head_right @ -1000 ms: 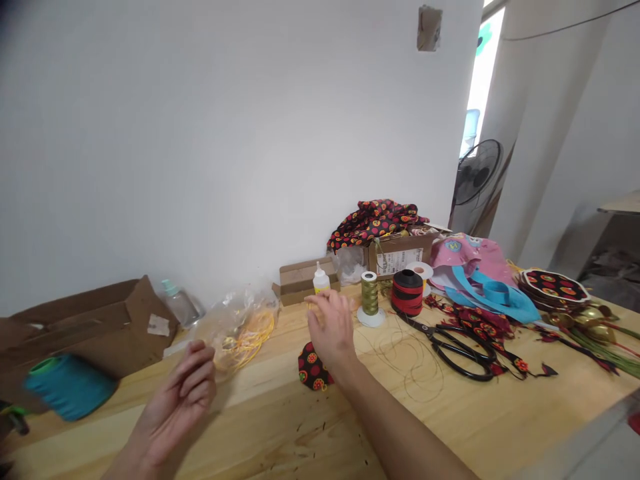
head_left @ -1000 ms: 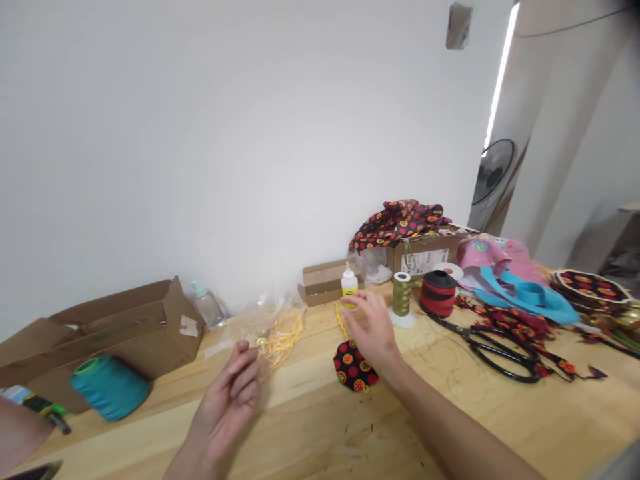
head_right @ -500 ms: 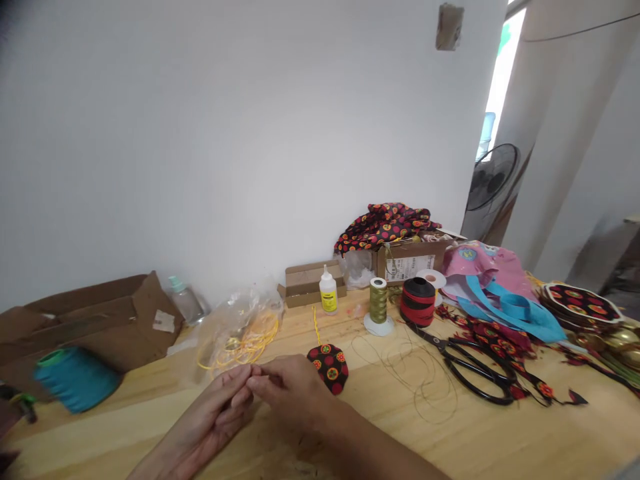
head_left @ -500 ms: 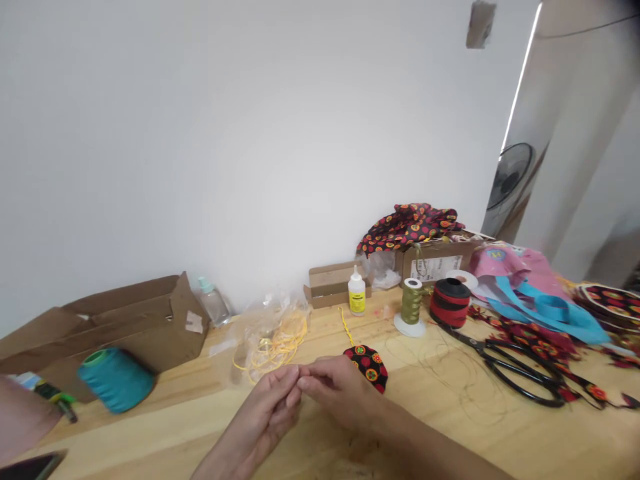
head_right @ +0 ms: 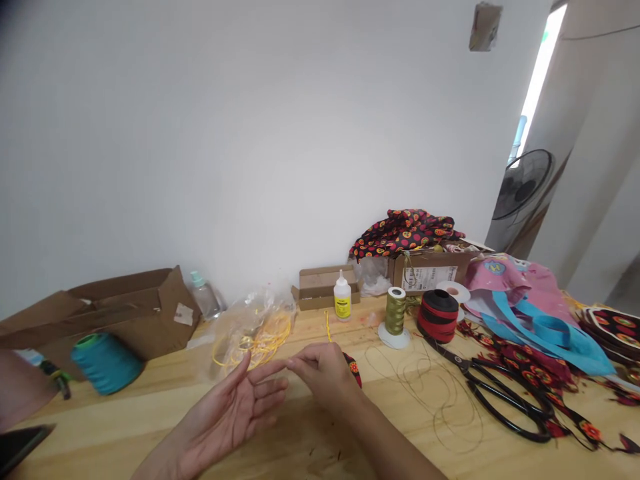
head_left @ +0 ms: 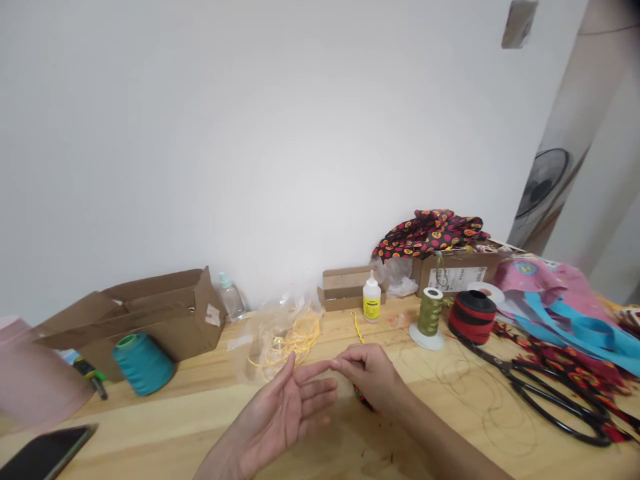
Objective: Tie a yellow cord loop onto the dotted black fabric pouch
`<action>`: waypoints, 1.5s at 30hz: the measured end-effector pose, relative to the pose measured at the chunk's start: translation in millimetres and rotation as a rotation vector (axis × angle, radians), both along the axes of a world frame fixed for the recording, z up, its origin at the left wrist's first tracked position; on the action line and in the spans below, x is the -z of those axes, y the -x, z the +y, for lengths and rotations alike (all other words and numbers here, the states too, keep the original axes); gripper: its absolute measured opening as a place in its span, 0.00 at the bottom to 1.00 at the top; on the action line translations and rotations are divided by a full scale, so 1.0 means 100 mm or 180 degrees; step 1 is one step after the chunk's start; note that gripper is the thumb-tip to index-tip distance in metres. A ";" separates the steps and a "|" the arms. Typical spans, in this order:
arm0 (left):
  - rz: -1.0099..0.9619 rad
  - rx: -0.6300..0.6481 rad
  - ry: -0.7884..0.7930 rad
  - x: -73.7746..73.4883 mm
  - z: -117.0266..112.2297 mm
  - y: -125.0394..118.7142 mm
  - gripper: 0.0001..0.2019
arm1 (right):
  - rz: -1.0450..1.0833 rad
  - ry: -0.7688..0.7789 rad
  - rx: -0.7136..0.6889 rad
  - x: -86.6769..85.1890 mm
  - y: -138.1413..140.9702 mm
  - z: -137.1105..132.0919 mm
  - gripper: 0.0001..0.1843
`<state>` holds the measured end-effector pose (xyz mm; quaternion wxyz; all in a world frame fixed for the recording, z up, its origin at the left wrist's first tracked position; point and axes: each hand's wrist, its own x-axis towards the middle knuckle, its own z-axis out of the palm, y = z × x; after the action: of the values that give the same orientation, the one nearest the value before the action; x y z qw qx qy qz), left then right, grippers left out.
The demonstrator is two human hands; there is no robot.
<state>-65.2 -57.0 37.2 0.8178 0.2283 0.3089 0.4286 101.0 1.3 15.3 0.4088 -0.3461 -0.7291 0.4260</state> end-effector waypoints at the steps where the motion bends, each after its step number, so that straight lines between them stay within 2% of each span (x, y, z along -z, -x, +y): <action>1: 0.0056 0.0061 -0.0035 0.00 -0.01 0.00 0.22 | 0.0047 0.0115 0.0036 0.00 -0.01 0.02 0.15; 4: 0.0353 0.0129 -0.0134 0.03 -0.06 0.02 0.17 | 0.0167 0.0325 0.0164 -0.02 -0.03 0.07 0.15; 8: 0.0741 0.0019 -0.0141 0.12 -0.08 0.06 0.08 | 0.0064 0.0285 0.0358 -0.05 -0.08 0.10 0.18; 9: 0.0782 -0.0042 -0.0120 0.14 -0.08 0.07 0.06 | -0.0024 0.0265 0.0307 -0.06 -0.10 0.10 0.17; 11: 0.0822 -0.0179 -0.0090 0.15 -0.06 0.08 0.04 | -0.0208 0.0064 0.0084 -0.08 -0.14 0.09 0.10; 12: 0.0831 -0.0236 -0.0070 0.14 -0.06 0.08 0.04 | -0.0263 -0.0103 -0.0059 -0.10 -0.17 0.08 0.11; 14: 0.0844 -0.0269 -0.0030 0.11 -0.05 0.08 0.04 | -0.0250 -0.0377 -0.0284 -0.15 -0.22 0.07 0.27; 16: 0.0856 -0.0247 -0.0018 0.07 -0.05 0.07 0.04 | -0.0046 -0.0387 -0.0368 -0.22 -0.25 0.05 0.35; 19: 0.0867 -0.0170 -0.0048 0.03 -0.07 0.04 0.06 | 0.0322 -0.0049 -0.0451 -0.26 -0.22 -0.01 0.28; 22: 0.0783 -0.0012 -0.0115 0.04 -0.09 0.02 0.07 | 0.0356 0.0269 -0.0740 -0.21 -0.11 -0.10 0.19; 26: 0.0489 0.0070 -0.0275 0.06 -0.06 0.01 0.10 | -0.0051 0.0351 -0.0937 -0.07 0.01 -0.16 0.20; 28: 0.0311 0.0106 -0.0231 0.06 -0.05 0.02 0.14 | -0.0271 0.0248 -0.0872 -0.05 0.02 -0.13 0.21; 30: 0.0129 0.0197 -0.0124 0.06 -0.04 0.02 0.20 | -0.0338 0.0130 -0.0662 -0.06 0.00 -0.08 0.17; 33: -0.0033 0.0373 0.0008 0.05 -0.03 0.03 0.29 | -0.0219 -0.0008 -0.0284 -0.09 -0.04 -0.02 0.10; 35: -0.0019 0.0494 0.0050 0.05 -0.04 0.02 0.31 | -0.0080 0.0008 -0.0117 -0.09 -0.04 0.01 0.11; 40: 0.0101 0.0621 0.0007 0.06 -0.07 0.02 0.26 | 0.0267 0.0235 0.0157 -0.06 -0.03 0.04 0.12; 45: 0.0304 0.0467 -0.0050 0.08 -0.09 0.05 0.20 | 0.0173 0.0100 0.0104 -0.01 0.00 0.05 0.11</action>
<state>-69.7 -65.5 29.3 0.8294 0.2770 0.3267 0.3586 101.1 5.9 16.4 0.4299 -0.3527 -0.7052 0.4399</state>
